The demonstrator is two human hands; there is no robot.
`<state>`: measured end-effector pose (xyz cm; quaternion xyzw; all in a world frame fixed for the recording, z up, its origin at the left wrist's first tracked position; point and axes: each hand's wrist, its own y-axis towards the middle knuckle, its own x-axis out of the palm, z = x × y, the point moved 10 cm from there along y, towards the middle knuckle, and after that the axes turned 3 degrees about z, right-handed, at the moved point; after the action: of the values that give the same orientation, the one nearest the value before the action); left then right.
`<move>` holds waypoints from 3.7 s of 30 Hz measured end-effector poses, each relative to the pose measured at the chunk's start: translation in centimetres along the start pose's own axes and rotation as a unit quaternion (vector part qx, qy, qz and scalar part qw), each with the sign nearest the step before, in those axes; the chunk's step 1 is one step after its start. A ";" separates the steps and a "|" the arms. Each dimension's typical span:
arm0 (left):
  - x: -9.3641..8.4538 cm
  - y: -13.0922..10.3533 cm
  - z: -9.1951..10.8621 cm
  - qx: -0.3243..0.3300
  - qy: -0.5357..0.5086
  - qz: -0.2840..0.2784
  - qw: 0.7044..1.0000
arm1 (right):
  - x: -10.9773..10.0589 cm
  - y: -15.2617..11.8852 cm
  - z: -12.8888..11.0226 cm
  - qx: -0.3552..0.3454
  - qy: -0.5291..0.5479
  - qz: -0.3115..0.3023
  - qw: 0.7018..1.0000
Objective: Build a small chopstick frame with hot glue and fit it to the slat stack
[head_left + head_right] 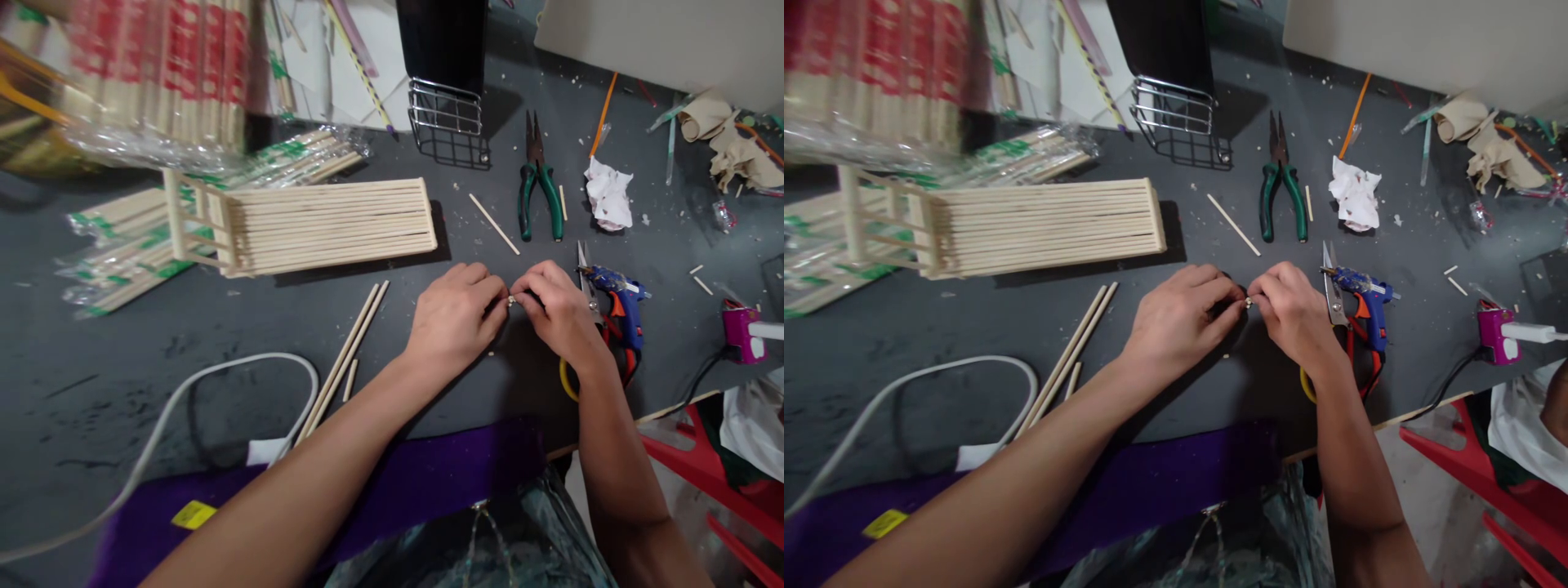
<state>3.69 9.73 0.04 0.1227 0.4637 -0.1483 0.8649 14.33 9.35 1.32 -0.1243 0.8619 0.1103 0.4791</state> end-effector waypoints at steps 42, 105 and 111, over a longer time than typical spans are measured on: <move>0.0 0.0 -0.3 0.023 -0.073 -0.010 0.997 | -0.3 -1.3 0.5 0.016 -0.006 0.018 1.000; 0.0 -0.1 -0.1 0.038 -0.065 0.007 0.997 | -8.3 -5.3 1.6 0.119 -0.101 0.167 0.973; 0.2 0.0 -0.3 0.035 -0.062 0.011 0.997 | -10.4 -11.8 8.8 0.321 -0.239 0.176 0.899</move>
<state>3.57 9.80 -0.27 0.1489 0.4022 -0.1622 0.8887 30.45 2.09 4.85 0.2198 0.7180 -0.0637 0.6573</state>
